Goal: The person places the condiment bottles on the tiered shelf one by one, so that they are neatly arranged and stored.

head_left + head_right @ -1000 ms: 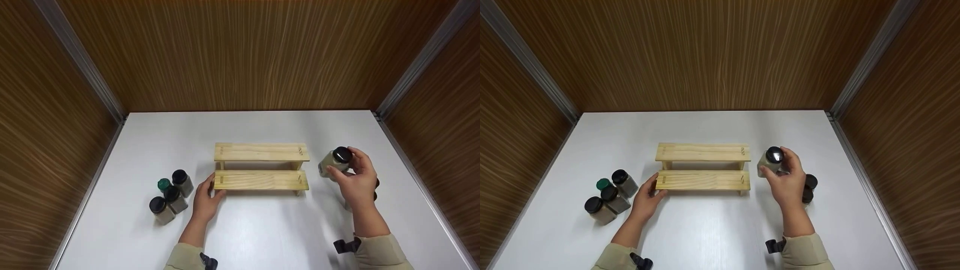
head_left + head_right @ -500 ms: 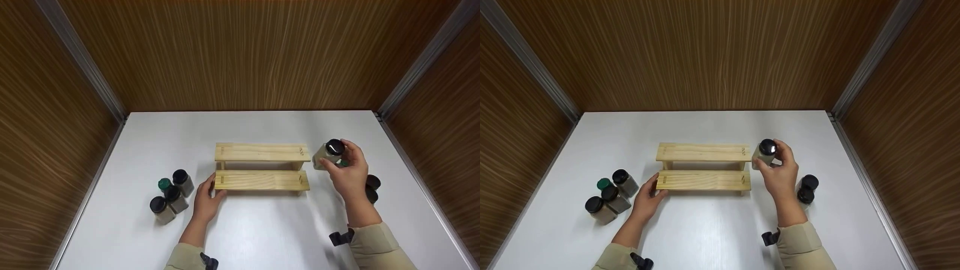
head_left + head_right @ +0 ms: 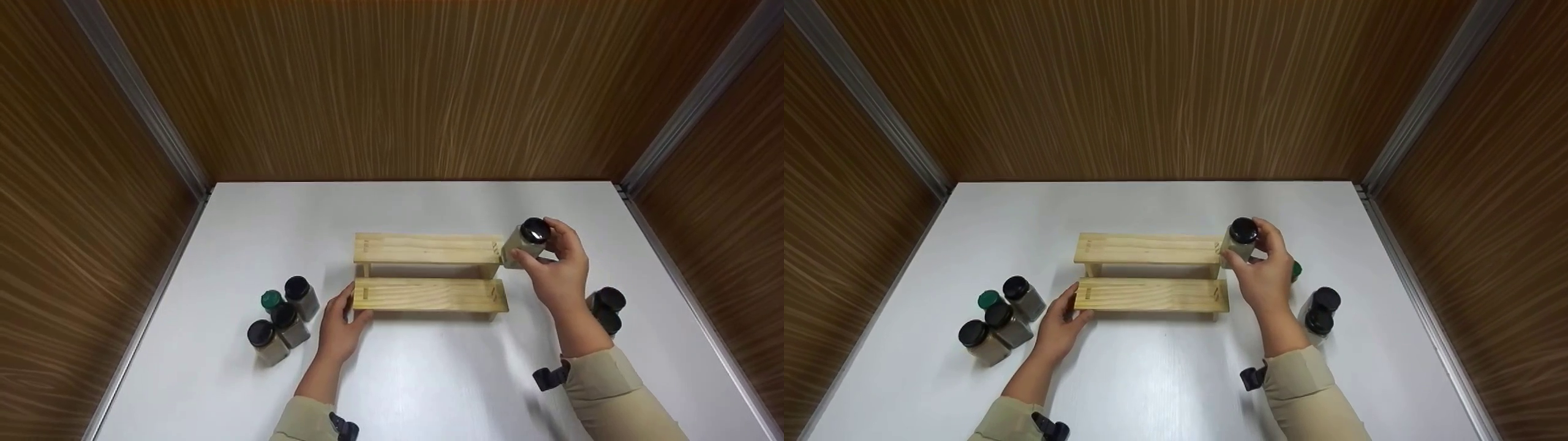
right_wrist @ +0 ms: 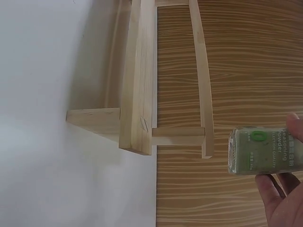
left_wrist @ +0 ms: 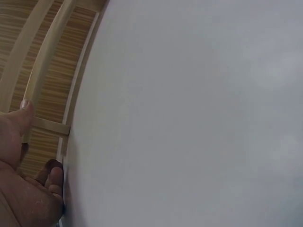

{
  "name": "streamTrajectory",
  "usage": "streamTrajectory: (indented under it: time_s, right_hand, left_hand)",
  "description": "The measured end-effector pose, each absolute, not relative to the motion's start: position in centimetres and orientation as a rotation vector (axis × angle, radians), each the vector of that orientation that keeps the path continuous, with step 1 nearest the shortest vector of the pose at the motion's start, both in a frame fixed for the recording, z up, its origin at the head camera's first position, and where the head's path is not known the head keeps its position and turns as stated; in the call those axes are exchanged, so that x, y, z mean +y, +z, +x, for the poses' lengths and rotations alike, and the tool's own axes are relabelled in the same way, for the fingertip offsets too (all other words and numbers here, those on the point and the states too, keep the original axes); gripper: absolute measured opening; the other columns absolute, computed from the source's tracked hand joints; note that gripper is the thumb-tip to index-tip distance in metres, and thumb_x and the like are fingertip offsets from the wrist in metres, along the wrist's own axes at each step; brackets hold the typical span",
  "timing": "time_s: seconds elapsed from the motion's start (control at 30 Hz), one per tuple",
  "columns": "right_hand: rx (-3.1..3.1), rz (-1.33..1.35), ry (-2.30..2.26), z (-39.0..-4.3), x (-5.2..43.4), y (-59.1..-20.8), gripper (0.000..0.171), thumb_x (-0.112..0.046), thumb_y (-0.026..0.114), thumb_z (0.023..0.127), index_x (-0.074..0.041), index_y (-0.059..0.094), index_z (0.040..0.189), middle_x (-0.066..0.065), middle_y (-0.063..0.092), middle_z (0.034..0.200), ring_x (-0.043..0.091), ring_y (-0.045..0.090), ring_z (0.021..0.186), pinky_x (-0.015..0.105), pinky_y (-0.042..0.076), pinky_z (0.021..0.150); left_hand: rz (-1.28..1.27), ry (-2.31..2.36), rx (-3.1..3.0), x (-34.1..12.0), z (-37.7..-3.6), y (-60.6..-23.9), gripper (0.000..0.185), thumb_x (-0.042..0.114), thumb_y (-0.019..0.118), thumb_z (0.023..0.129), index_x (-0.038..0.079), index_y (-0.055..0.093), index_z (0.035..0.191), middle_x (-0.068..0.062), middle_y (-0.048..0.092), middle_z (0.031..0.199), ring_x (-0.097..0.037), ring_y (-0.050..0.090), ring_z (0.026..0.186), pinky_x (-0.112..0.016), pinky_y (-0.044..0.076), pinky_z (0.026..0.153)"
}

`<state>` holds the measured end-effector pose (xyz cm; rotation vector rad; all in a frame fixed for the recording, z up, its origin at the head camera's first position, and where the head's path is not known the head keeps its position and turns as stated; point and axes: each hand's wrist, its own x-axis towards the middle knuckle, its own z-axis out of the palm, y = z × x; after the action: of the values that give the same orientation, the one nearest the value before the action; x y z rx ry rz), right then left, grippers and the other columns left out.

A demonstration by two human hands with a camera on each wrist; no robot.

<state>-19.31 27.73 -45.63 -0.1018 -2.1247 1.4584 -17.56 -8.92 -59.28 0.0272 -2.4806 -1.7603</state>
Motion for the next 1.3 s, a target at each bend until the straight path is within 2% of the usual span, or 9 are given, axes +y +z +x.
streamTrajectory:
  time_s: [0.33,0.67,0.93,1.03,1.2,1.3]
  right_hand:
    - [-2.173,-0.082,1.429,-20.2,27.3,-45.6,0.070,0.005,0.088,0.082,-0.004,0.057,0.145,0.014,0.066,0.127,0.007,0.061,0.104,0.012,0.053,0.079]
    - [-2.239,-0.094,1.423,-21.0,26.8,-45.7,0.070,0.003,0.086,0.086,-0.004,0.053,0.148,0.013,0.064,0.130,0.017,0.061,0.111,0.018,0.052,0.084]
    - [-2.250,-0.093,1.381,-21.6,26.7,-46.4,0.070,0.003,0.086,0.085,-0.004,0.054,0.147,0.016,0.065,0.132,0.026,0.063,0.115,0.017,0.052,0.084]
    - [-2.262,-0.103,1.378,-21.7,26.7,-46.3,0.071,0.002,0.087,0.086,-0.006,0.054,0.148,0.016,0.065,0.133,0.026,0.063,0.116,0.021,0.053,0.086]
    - [-2.289,-0.114,1.389,-21.8,26.6,-46.2,0.071,0.000,0.085,0.087,-0.007,0.053,0.149,0.015,0.064,0.135,0.025,0.062,0.117,0.039,0.057,0.093]
    - [-2.294,-0.110,1.393,-21.9,26.5,-46.2,0.070,0.001,0.085,0.088,-0.006,0.052,0.149,0.016,0.064,0.136,0.026,0.061,0.117,0.039,0.057,0.093]
  left_hand:
    - [0.022,-1.766,-2.485,-8.9,-17.3,-59.0,0.068,0.007,0.081,0.094,0.002,0.051,0.155,-0.027,0.053,0.142,-0.044,0.052,0.136,-0.049,0.043,0.119]
    - [0.053,-1.773,-2.496,-8.7,-17.1,-58.9,0.068,0.010,0.081,0.095,0.004,0.051,0.156,-0.025,0.053,0.142,-0.043,0.053,0.137,-0.047,0.043,0.119]
    - [0.047,-1.742,-2.508,-8.7,-17.0,-58.9,0.069,0.012,0.082,0.094,0.006,0.052,0.155,-0.024,0.054,0.141,-0.042,0.054,0.136,-0.049,0.045,0.117]
    - [0.046,-1.747,-2.505,-8.7,-16.9,-58.9,0.069,0.012,0.082,0.094,0.006,0.052,0.155,-0.025,0.054,0.141,-0.042,0.054,0.135,-0.049,0.045,0.117]
    - [0.027,-1.747,-2.502,-8.6,-16.9,-58.9,0.069,0.011,0.082,0.094,0.004,0.051,0.155,-0.026,0.053,0.141,-0.043,0.053,0.135,-0.049,0.045,0.117]
    - [0.022,-1.776,-2.487,-8.6,-16.8,-58.9,0.069,0.010,0.082,0.094,0.003,0.051,0.156,-0.026,0.052,0.143,-0.043,0.053,0.137,-0.049,0.044,0.118]
